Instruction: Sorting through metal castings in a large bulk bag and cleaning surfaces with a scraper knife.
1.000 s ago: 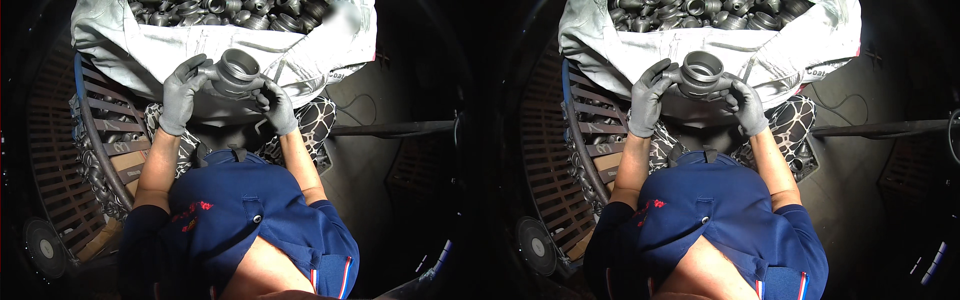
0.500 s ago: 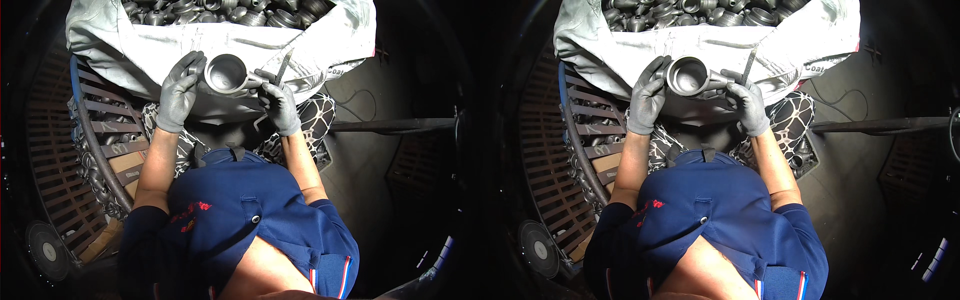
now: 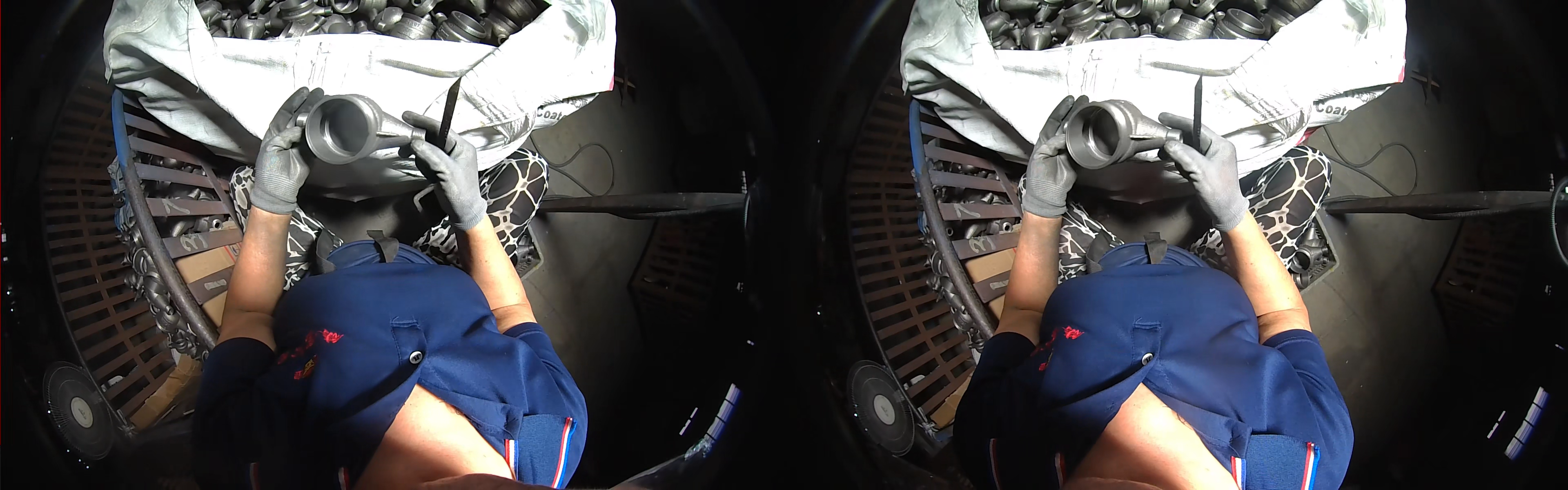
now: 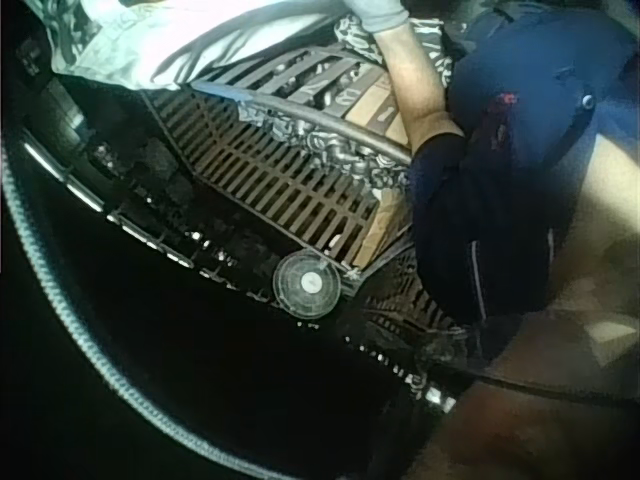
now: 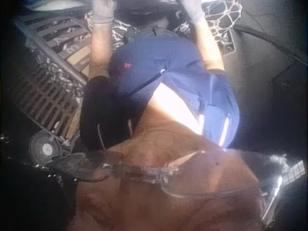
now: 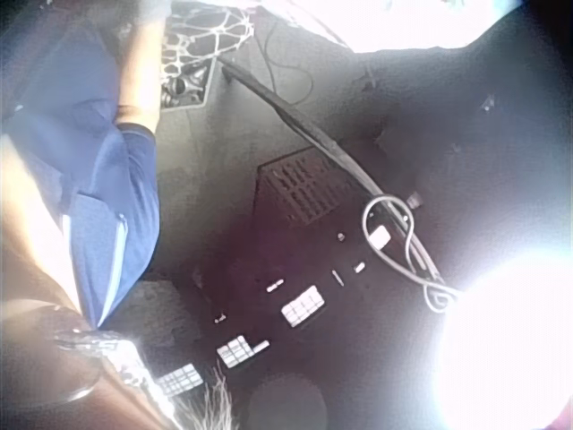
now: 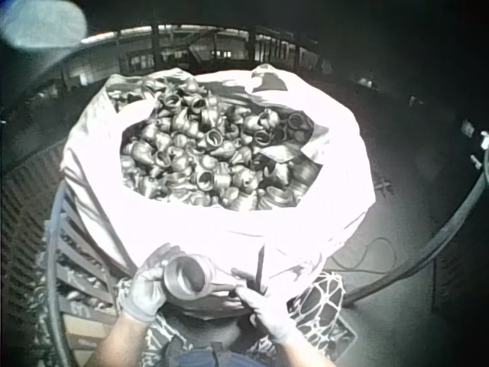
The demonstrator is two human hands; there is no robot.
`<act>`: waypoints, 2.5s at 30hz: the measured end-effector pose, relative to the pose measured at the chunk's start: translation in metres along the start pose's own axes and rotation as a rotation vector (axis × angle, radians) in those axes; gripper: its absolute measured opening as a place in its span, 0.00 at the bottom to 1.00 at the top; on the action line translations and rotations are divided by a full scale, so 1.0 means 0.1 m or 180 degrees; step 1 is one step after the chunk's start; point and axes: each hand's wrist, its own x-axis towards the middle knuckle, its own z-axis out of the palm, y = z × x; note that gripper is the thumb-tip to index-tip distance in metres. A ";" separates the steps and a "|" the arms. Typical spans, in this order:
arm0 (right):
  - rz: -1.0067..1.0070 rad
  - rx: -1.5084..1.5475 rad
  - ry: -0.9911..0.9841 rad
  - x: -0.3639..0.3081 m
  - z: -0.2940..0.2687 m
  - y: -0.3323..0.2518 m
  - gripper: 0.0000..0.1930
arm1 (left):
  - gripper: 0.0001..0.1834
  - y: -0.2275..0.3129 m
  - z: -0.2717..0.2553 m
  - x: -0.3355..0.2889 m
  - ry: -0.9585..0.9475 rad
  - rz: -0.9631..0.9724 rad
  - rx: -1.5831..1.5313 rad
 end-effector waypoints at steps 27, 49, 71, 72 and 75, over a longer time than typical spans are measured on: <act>0.0761 0.0983 0.0214 0.04 -0.02 0.29 0.19 | 0.22 0.23 0.47 -0.07 0.0059 0.0392 0.1867; 0.0444 -0.0405 0.0070 -0.02 0.02 0.19 0.26 | 0.17 0.17 0.22 -0.01 0.0532 0.0014 0.2338; 0.0817 0.0267 -0.0353 0.12 0.02 0.33 0.21 | 0.13 2.62 -0.35 0.33 0.1210 0.1715 0.3072; 0.0691 0.0219 -0.0410 0.10 -0.05 0.41 0.20 | 0.17 2.94 -0.67 0.23 0.1477 0.1761 0.2880; 0.0805 0.0230 -0.0416 0.11 -0.07 0.53 0.20 | 0.22 3.35 -1.26 -0.27 0.2324 0.2045 0.1958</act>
